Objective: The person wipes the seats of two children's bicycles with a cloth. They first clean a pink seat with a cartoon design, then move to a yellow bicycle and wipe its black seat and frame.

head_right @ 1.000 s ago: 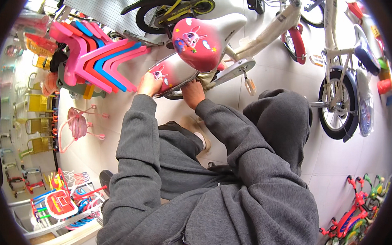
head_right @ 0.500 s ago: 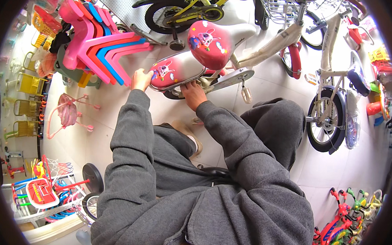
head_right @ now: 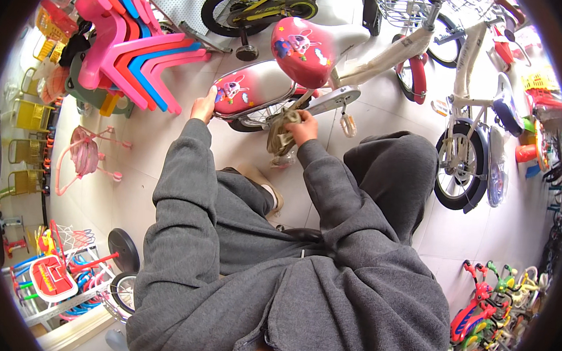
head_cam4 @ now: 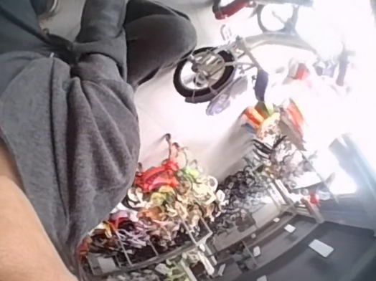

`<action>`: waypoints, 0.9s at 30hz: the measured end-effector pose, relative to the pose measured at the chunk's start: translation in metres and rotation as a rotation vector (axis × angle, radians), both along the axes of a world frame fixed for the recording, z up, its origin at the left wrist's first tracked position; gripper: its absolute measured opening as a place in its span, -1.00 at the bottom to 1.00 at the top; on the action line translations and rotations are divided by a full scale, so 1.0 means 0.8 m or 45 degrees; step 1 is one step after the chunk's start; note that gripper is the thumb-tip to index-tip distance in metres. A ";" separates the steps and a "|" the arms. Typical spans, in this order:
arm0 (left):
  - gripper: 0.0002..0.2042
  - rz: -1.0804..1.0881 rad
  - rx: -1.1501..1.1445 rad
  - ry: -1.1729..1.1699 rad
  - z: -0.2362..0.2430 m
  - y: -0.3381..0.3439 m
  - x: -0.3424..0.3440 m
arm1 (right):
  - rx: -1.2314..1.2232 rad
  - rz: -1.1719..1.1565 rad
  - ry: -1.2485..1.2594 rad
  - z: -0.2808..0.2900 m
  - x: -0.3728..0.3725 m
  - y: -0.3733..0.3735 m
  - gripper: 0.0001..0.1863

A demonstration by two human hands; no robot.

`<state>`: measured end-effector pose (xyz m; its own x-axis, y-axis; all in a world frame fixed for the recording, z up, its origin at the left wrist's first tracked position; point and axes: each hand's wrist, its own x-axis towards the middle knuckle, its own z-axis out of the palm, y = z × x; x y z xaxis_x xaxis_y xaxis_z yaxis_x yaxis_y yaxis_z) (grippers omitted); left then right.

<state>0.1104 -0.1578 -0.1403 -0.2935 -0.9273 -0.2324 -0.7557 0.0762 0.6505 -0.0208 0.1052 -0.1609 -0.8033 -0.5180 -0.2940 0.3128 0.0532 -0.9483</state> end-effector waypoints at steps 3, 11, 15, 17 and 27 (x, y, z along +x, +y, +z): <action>-0.24 -0.014 0.058 -0.021 0.021 0.019 -0.003 | -0.465 -0.259 -0.179 0.004 -0.014 -0.005 -0.56; -0.22 -0.004 0.128 0.029 0.065 0.057 -0.004 | -0.487 -0.532 -0.106 0.005 -0.001 -0.062 -0.70; -0.29 -0.011 0.192 -0.060 0.074 0.063 -0.006 | -0.319 -0.494 0.250 0.000 0.010 -0.070 -0.79; -0.29 -0.018 0.176 -0.049 0.073 0.064 -0.007 | -0.150 -0.372 0.545 -0.001 0.010 -0.064 -0.78; -0.28 -0.110 0.221 -0.025 0.059 0.060 -0.008 | 0.138 0.206 1.337 -0.002 0.013 -0.056 -0.73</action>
<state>0.1040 -0.1101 -0.0932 -0.3638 -0.8443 -0.3934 -0.7639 0.0288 0.6446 -0.0103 0.0607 -0.1627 -0.6049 -0.6537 0.4547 -0.6766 0.1209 -0.7264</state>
